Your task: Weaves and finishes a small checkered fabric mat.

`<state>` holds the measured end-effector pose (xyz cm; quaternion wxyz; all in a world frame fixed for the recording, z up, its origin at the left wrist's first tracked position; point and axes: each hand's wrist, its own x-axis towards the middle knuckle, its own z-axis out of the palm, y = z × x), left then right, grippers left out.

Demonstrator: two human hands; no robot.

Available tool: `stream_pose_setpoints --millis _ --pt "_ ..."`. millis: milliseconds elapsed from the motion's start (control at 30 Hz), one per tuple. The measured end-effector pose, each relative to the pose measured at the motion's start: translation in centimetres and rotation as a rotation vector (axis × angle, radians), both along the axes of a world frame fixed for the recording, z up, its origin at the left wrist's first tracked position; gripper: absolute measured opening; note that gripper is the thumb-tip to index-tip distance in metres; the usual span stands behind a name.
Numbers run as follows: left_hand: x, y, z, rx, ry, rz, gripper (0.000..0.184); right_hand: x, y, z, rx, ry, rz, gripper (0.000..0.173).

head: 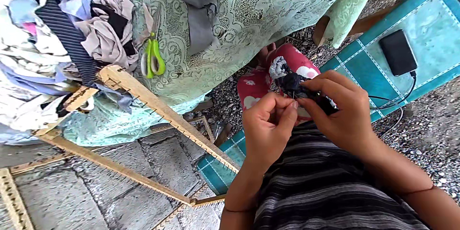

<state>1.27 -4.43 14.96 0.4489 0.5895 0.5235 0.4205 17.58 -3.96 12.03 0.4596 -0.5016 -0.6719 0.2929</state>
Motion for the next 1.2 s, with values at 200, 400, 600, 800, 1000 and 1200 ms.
stream_pose_setpoints --millis 200,400,600,800,1000,1200 --pt "-0.7 0.4 -0.4 0.079 0.031 -0.063 0.002 0.0 0.1 -0.1 0.085 -0.018 0.015 0.018" --pt "-1.8 0.5 -0.1 0.004 0.035 -0.117 0.008 -0.4 -0.2 -0.6 0.184 -0.059 0.008 0.017" --pt "-1.9 0.1 -0.1 -0.057 -0.035 -0.096 0.008 -1.0 -0.5 -1.0 0.134 -0.022 0.038 0.018" --pt "-1.2 -1.3 -1.6 -0.142 -0.047 -0.032 0.009 -0.2 -0.9 -2.3 -0.175 0.261 0.194 0.031" --pt "-0.6 -2.0 -2.4 -0.177 -0.103 -0.007 0.01 -0.5 -1.6 -3.3 -0.297 0.447 0.209 0.024" --pt "0.0 -2.8 -3.5 -0.125 -0.151 0.018 0.012 -1.9 -2.5 -3.8 -0.281 0.613 0.047 0.007"
